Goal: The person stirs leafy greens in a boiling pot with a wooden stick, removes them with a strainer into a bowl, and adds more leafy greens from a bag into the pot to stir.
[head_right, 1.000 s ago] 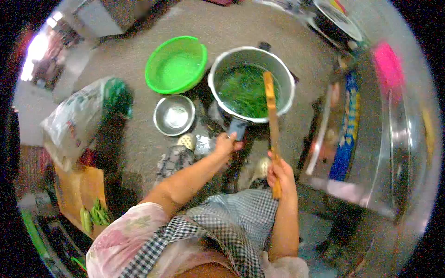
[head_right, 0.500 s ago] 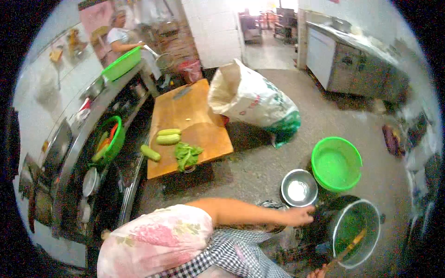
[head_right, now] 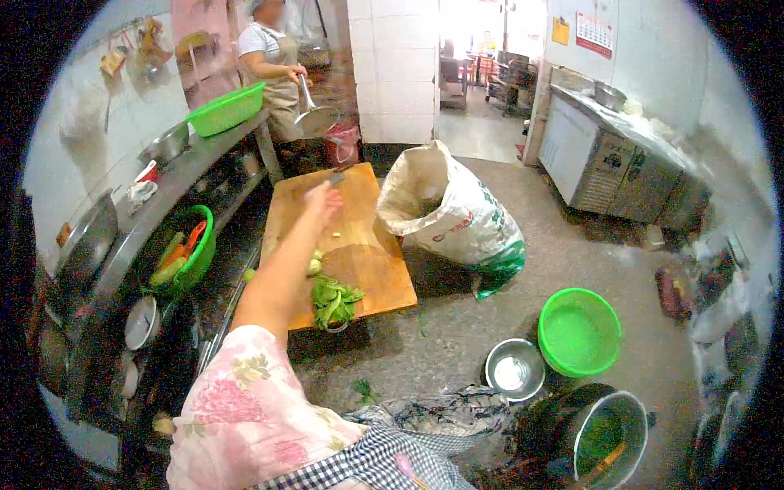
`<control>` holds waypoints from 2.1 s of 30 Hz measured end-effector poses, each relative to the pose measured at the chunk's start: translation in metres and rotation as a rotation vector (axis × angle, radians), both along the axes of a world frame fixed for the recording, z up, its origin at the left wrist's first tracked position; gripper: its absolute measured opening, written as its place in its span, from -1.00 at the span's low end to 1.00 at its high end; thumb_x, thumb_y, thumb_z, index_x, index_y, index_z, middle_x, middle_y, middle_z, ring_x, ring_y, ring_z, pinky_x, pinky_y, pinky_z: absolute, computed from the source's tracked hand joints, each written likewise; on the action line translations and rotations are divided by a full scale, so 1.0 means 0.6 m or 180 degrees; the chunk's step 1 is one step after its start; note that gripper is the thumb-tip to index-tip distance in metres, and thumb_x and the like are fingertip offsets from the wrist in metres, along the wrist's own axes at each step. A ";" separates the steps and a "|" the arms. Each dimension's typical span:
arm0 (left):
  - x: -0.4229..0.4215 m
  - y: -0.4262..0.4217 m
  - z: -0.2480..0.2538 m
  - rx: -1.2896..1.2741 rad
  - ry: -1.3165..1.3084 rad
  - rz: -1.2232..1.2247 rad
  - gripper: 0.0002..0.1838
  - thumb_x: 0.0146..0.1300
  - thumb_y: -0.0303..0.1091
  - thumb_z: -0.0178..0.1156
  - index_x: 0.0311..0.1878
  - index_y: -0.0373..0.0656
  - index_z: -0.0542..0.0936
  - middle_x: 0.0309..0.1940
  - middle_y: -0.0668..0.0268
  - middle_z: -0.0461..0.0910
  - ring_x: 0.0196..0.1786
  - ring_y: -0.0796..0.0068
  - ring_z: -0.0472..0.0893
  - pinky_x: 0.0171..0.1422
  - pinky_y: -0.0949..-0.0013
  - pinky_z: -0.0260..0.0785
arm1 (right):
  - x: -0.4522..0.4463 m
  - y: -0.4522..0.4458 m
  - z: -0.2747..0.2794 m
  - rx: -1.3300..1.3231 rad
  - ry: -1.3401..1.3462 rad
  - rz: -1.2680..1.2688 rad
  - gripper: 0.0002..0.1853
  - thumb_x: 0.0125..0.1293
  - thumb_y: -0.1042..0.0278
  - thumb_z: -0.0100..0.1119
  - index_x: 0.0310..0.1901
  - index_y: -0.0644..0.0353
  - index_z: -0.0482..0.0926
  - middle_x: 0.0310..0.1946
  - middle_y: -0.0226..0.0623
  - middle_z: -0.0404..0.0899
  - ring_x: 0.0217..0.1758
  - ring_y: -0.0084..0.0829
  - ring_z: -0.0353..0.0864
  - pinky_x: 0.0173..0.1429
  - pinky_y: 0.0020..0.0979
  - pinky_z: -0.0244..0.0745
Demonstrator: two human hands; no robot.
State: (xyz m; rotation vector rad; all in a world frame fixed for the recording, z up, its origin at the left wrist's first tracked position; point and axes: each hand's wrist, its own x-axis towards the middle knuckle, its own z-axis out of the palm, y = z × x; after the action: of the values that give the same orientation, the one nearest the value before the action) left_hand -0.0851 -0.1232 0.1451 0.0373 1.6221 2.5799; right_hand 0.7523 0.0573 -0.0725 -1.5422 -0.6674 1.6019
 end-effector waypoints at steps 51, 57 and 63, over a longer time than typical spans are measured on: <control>0.438 0.241 0.001 -0.2551 0.2610 -0.4304 -0.71 0.23 -0.27 -0.04 -0.10 -0.26 0.47 -0.51 0.32 0.55 -0.53 0.64 0.42 -0.47 0.56 0.24 | -0.189 -0.223 0.195 0.0979 -0.0965 0.2924 -0.64 0.18 0.30 0.03 0.02 0.21 0.39 -0.46 -0.37 0.43 -0.47 -0.55 0.39 -0.37 -0.47 0.39; 0.558 0.260 -0.093 0.0577 -0.0543 -0.3825 -0.64 0.31 -0.10 -0.11 -0.07 -0.20 0.43 -0.20 0.29 0.50 -0.18 0.48 0.48 -0.03 0.37 0.34 | -0.218 -0.245 0.160 0.0802 -0.0058 0.1573 -0.88 0.16 0.35 0.08 -0.39 0.20 0.40 -0.63 -0.50 0.35 -0.60 -0.66 0.30 -0.53 -0.58 0.26; 0.884 0.150 -0.190 -0.1044 -0.0593 -0.5362 -0.64 0.23 -0.28 0.06 0.03 -0.22 0.30 -0.24 0.25 0.48 -0.19 0.45 0.48 -0.07 0.38 0.34 | -0.313 -0.212 0.142 0.0876 0.0355 0.0615 -0.88 0.20 0.38 0.06 -0.35 0.24 0.41 -0.58 -0.44 0.41 -0.56 -0.61 0.38 -0.49 -0.54 0.32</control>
State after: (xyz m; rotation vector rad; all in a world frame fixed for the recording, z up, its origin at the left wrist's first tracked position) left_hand 0.4455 -0.0334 0.0312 0.7255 1.0120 0.9770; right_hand 0.5646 -0.0698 0.0129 -1.2096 -0.9547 1.6444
